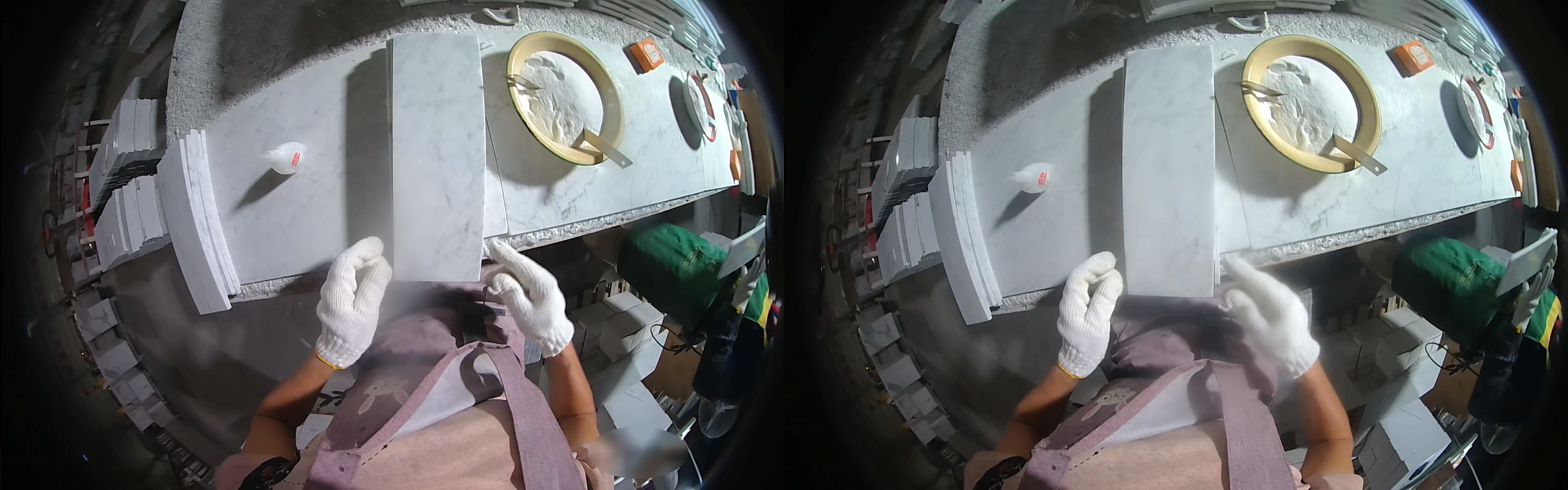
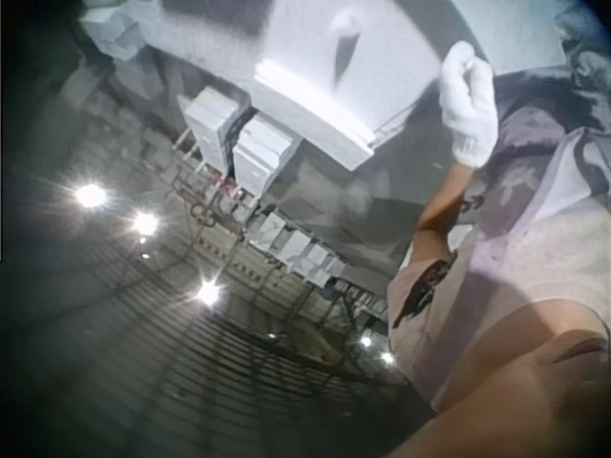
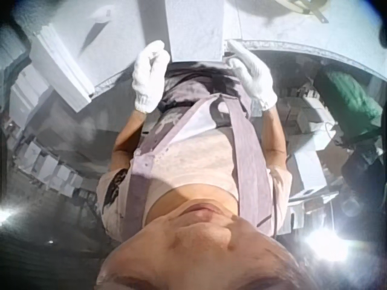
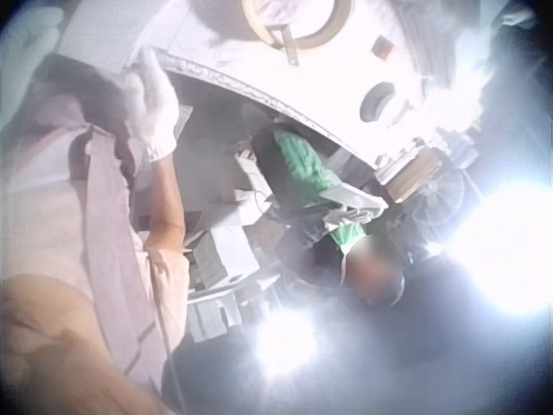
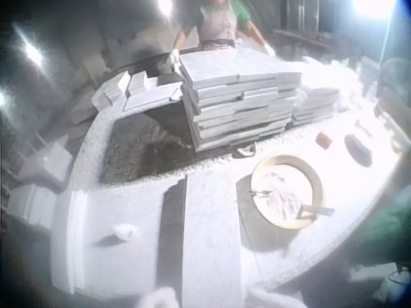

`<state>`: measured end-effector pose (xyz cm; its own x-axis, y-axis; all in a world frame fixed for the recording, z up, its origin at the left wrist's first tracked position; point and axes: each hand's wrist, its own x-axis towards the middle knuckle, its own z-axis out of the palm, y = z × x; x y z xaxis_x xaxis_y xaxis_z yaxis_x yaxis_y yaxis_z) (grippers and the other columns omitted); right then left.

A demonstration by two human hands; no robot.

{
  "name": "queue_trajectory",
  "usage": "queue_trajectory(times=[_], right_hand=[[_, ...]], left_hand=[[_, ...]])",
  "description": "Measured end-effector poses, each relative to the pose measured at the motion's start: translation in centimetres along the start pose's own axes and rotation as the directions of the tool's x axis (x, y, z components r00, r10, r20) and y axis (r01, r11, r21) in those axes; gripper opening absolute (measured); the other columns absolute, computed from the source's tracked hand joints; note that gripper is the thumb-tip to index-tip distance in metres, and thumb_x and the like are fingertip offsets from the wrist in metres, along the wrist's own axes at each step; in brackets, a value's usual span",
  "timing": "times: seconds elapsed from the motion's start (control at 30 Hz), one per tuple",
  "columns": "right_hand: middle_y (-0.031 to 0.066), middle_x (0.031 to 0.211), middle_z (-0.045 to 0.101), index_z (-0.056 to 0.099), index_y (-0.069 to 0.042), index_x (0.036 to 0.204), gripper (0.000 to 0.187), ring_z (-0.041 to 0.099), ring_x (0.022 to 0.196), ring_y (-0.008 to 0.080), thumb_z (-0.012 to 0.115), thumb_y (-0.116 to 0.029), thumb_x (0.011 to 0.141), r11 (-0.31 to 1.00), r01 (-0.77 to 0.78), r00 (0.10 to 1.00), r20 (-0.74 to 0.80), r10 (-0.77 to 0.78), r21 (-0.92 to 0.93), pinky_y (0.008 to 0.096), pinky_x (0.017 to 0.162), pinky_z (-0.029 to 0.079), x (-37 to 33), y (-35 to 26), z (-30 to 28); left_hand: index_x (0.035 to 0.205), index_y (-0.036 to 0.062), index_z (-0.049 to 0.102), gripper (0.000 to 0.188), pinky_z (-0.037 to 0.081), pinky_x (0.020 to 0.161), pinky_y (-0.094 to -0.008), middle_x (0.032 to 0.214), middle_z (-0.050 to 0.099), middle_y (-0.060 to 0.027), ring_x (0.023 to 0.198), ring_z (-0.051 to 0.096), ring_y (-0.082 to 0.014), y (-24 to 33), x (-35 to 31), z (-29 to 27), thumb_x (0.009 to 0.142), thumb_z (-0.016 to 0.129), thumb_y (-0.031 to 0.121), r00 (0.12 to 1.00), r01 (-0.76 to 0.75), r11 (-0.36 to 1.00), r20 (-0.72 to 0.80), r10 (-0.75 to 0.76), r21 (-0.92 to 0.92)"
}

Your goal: The person applies a white paste to a rectangular stone tile using a small metal spatula, spreads it evenly, and scrapes off excess. They then wipe the tile with a cloth and use an orange sanding block to smooth the surface. The person repeats this process on multiple tiles, stacking finished ones on the table.

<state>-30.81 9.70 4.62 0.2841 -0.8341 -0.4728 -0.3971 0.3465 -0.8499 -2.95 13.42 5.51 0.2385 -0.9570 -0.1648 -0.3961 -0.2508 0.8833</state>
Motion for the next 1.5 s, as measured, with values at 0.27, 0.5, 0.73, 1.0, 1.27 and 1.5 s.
queue_trajectory(times=[0.27,0.5,0.73,1.0,1.27,1.5], right_hand=[[0.0143,0.107,0.072,0.048,-0.004,0.155,0.059,0.07,0.099,0.0338,0.066,-0.021,0.102,0.982,0.107,0.994,0.049,-0.1,-0.158,0.0395,0.09,0.055,-0.9,-1.5,1.1],[0.021,0.099,0.07,0.035,-0.001,0.16,0.069,0.07,0.091,0.0394,0.063,-0.029,0.104,0.962,0.13,0.987,0.122,-0.103,-0.24,0.046,0.082,0.056,-1.1,-2.4,2.0],[0.0197,0.101,0.072,0.039,-0.002,0.158,0.069,0.072,0.088,0.0395,0.067,-0.03,0.102,0.962,0.242,0.949,0.239,-0.207,-0.129,0.0453,0.076,0.057,-0.4,-1.5,4.7],[0.0174,0.107,0.073,0.042,-0.003,0.158,0.066,0.072,0.095,0.0382,0.067,-0.029,0.103,0.954,0.293,0.94,0.204,-0.275,-0.062,0.0429,0.084,0.058,-0.2,-0.8,4.7],[0.0141,0.112,0.076,0.049,-0.005,0.156,0.061,0.072,0.104,0.0348,0.065,-0.032,0.104,0.961,0.272,0.954,0.148,-0.262,-0.055,0.0404,0.092,0.057,-0.2,-0.9,4.5],[0.0151,0.113,0.077,0.063,-0.007,0.145,0.05,0.074,0.103,0.0319,0.071,-0.024,0.1,0.942,0.309,0.946,0.145,-0.29,-0.132,0.0371,0.092,0.058,0.1,-0.9,3.2]], left_hand=[[0.141,-0.0019,0.056,0.047,0.05,0.084,-0.0227,0.101,0.057,0.0008,0.091,0.053,-0.0063,0.4,1.2,0.1,0.101,0.073,0.015,0.967,0.179,0.983,0.178,-0.183,0.038],[0.143,-0.0045,0.053,0.072,0.049,0.102,-0.0375,0.123,0.065,-0.0155,0.114,0.06,-0.0208,-0.5,2.5,0.2,0.095,0.079,0.041,0.925,0.3,0.95,0.216,-0.312,0.086],[0.14,-0.0022,0.053,0.057,0.059,0.075,-0.0235,0.126,0.065,-0.0079,0.099,0.064,-0.0096,0.7,4.7,-0.9,0.099,0.078,0.028,0.787,0.571,0.812,0.363,-0.499,-0.122],[0.143,-0.0038,0.053,0.063,0.059,0.083,-0.026,0.132,0.064,-0.0088,0.104,0.066,-0.0117,0.0,4.9,-0.7,0.096,0.081,0.028,0.884,0.429,0.884,0.289,-0.368,-0.187],[0.121,-0.0118,0.06,0.051,0.052,0.091,-0.0261,0.113,0.067,-0.0067,0.1,0.058,-0.0096,-0.3,3.3,-0.5,0.095,0.083,0.026,0.955,0.295,0.906,0.125,-0.269,-0.304],[0.116,-0.0059,0.062,0.04,0.055,0.084,-0.0257,0.107,0.066,-0.0065,0.099,0.059,-0.0082,-0.4,1.7,-3.1,0.097,0.082,0.023,0.938,0.343,0.889,0.158,-0.308,-0.302]])
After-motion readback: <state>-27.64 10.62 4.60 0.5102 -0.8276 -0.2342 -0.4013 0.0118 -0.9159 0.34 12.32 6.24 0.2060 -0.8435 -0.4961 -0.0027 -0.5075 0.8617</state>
